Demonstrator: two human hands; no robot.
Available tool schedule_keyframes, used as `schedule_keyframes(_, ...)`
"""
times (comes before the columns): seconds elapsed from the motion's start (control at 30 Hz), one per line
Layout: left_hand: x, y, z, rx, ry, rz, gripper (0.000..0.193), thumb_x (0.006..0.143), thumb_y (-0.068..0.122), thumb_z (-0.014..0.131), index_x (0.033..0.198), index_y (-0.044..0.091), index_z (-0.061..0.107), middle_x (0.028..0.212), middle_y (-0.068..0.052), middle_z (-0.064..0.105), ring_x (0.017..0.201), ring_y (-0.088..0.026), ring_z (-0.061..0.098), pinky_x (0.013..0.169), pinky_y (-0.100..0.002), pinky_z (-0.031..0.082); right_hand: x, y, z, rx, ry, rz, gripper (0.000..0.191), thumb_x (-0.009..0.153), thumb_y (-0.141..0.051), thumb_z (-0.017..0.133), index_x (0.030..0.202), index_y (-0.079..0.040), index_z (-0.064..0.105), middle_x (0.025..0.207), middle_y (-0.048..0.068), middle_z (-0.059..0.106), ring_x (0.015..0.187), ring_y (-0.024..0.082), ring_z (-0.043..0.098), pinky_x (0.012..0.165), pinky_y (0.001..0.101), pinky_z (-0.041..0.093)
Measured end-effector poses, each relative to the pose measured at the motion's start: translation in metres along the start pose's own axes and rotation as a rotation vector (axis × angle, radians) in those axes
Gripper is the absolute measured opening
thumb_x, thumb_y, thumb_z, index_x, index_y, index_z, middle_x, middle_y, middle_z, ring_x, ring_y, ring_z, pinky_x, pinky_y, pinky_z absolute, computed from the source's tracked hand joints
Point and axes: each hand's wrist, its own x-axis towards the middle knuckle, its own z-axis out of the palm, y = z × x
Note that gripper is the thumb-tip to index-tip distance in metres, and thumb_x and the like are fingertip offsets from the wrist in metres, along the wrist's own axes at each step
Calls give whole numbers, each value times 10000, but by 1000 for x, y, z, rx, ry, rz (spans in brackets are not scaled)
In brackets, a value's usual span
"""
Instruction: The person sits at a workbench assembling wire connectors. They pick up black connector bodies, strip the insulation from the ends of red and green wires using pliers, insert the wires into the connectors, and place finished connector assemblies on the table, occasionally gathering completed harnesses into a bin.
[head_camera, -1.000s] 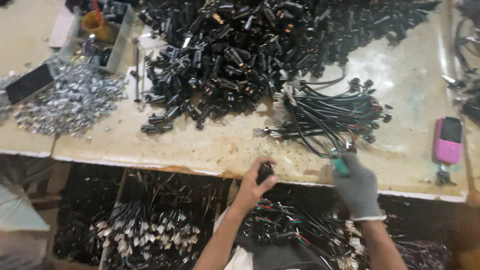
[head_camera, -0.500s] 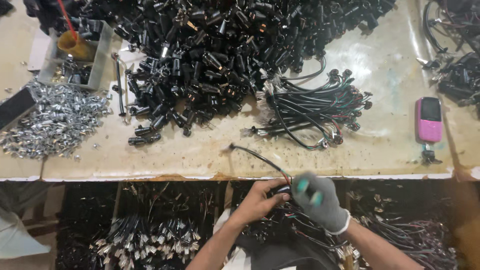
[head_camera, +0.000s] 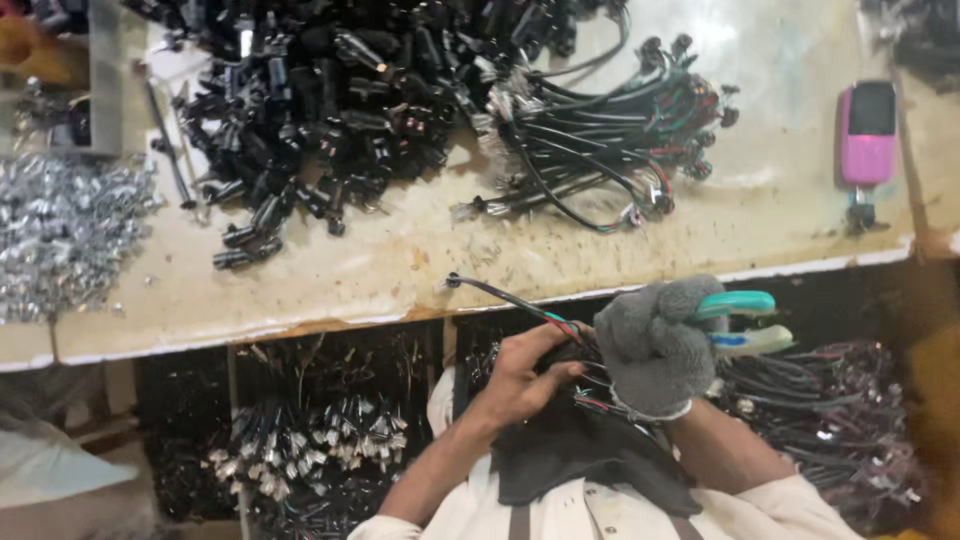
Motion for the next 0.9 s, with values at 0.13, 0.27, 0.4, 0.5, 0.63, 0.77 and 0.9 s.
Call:
schedule_keyframes(0.13,-6,9,9,-108,-3,-56,537,900,22,748,1399,18,548,1171,-172,713,1014,-279,710,922,-357,563,2,2,6,74,100,23,179,935,-170,663,901,-162,488,626,-8,351,499,118,300,454,323,280)
schedule_keyframes(0.27,1,19,13,253,-201,-266,764,925,62,767,1597,80,404,1183,-202,733,957,-397,715,735,-436,558,32,-19,12,-67,355,234,125,911,-135,618,918,-129,493,641,-17,419,483,101,343,369,255,288)
schedule_keyframes(0.4,4,29,-14,859,-595,-138,766,778,77,732,1507,146,510,1079,-227,699,801,-376,715,678,-474,564,81,-55,7,-1478,-73,-329,169,1036,17,543,1163,-86,581,920,80,617,775,277,597,732,415,516)
schedule_keyframes(0.5,-1,39,-42,893,-706,-253,539,898,298,726,1398,164,577,1008,-200,720,784,-354,717,667,-472,559,96,-60,-1,-2198,-287,-239,318,904,-24,676,1205,-120,636,1088,141,671,830,367,661,698,473,519)
schedule_keyframes(0.63,3,50,-60,707,-602,-185,399,954,363,701,1312,186,678,915,-128,739,797,-338,717,670,-460,552,83,-43,-11,-2239,-496,96,391,775,-24,695,1153,-118,663,987,138,646,841,389,666,703,507,519)
schedule_keyframes(0.77,55,34,-85,1306,50,211,377,962,89,648,1337,58,650,907,-87,671,722,-263,640,604,-418,503,71,-38,-18,-2110,-465,183,390,768,-31,695,1145,-127,678,960,132,653,827,398,660,672,508,512)
schedule_keyframes(0.9,144,-20,-146,1567,451,171,550,920,13,703,1448,132,605,1560,-169,456,1448,-346,437,1182,-527,389,69,-42,-25,-2264,-415,-110,204,876,-214,786,1014,-136,657,977,127,640,849,363,658,706,488,501)
